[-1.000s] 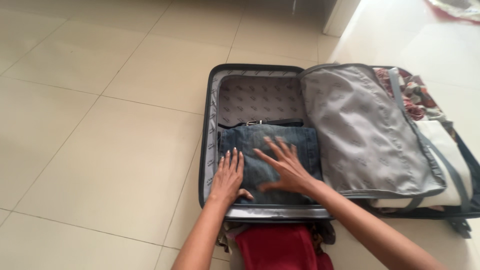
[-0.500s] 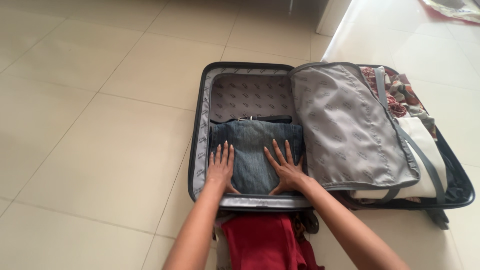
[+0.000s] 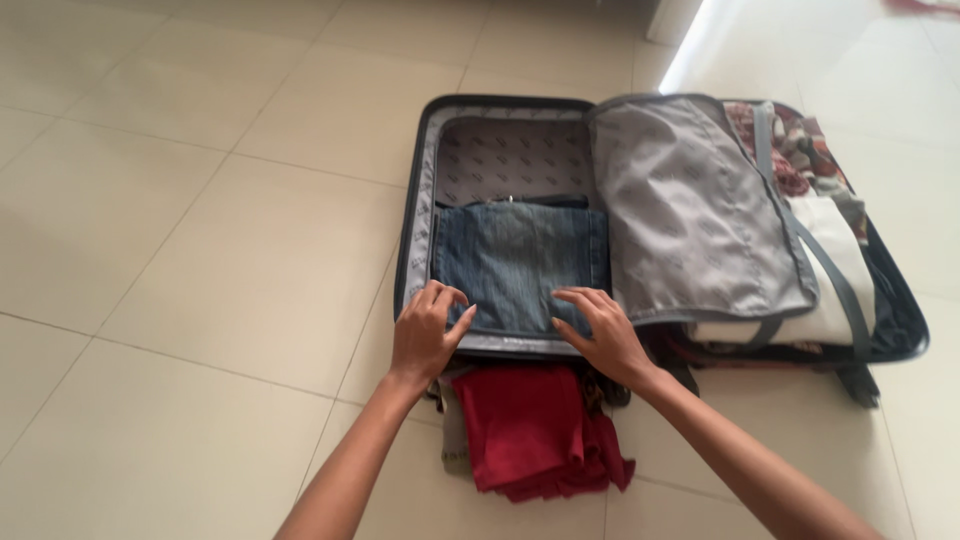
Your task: The person packs a suitcase by folding and placing several garments, including jeans, a red shirt, and patterned tops, into both halves of the open suitcase. They then retrieve a toiletry bag and a bottle of lotion from a nearby shelf and place them into the toiletry bag on the floor.
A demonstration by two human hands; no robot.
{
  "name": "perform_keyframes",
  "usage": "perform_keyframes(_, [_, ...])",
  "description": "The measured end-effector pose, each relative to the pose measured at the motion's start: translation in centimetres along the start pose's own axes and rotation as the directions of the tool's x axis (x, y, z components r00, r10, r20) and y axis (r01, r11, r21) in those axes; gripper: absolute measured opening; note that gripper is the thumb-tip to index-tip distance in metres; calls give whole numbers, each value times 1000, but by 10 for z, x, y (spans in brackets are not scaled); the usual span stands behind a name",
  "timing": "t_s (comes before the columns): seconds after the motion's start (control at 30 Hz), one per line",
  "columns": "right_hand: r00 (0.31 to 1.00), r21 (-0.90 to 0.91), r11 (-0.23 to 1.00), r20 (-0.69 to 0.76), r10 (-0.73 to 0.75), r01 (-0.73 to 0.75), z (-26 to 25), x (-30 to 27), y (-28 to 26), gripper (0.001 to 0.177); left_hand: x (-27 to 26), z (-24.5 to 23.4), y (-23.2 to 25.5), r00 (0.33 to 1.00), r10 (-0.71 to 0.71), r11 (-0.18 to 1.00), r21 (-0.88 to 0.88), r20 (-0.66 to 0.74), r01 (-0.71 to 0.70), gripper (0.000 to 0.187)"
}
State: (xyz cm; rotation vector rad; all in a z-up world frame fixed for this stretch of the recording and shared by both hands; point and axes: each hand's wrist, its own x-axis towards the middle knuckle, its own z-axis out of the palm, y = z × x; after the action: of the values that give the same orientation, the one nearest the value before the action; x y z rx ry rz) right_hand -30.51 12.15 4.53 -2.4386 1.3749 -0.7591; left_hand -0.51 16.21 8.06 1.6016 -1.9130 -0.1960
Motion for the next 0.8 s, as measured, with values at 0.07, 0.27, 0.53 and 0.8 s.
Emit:
perform_keyframes(0.07, [979, 65, 977, 2, 204, -203, -13, -26, -23, 30, -8, -6, 9, 988, 83, 996, -27, 127, -80, 22])
perform_keyframes(0.27, [908, 33, 910, 76, 411, -414, -36, -78, -59, 50, -33, 5, 29, 900, 375, 894, 169, 223, -415, 30])
perform_keyframes(0.53, [695, 177, 713, 467, 546, -679, -4, -101, -28, 98, -56, 31, 29, 811, 381, 780, 316, 444, -540, 45])
perform_keyframes(0.8, [797, 79, 845, 387, 464, -530, -2, -100, -31, 118, -65, 26, 47, 888, 106, 948, 224, 448, -227, 69])
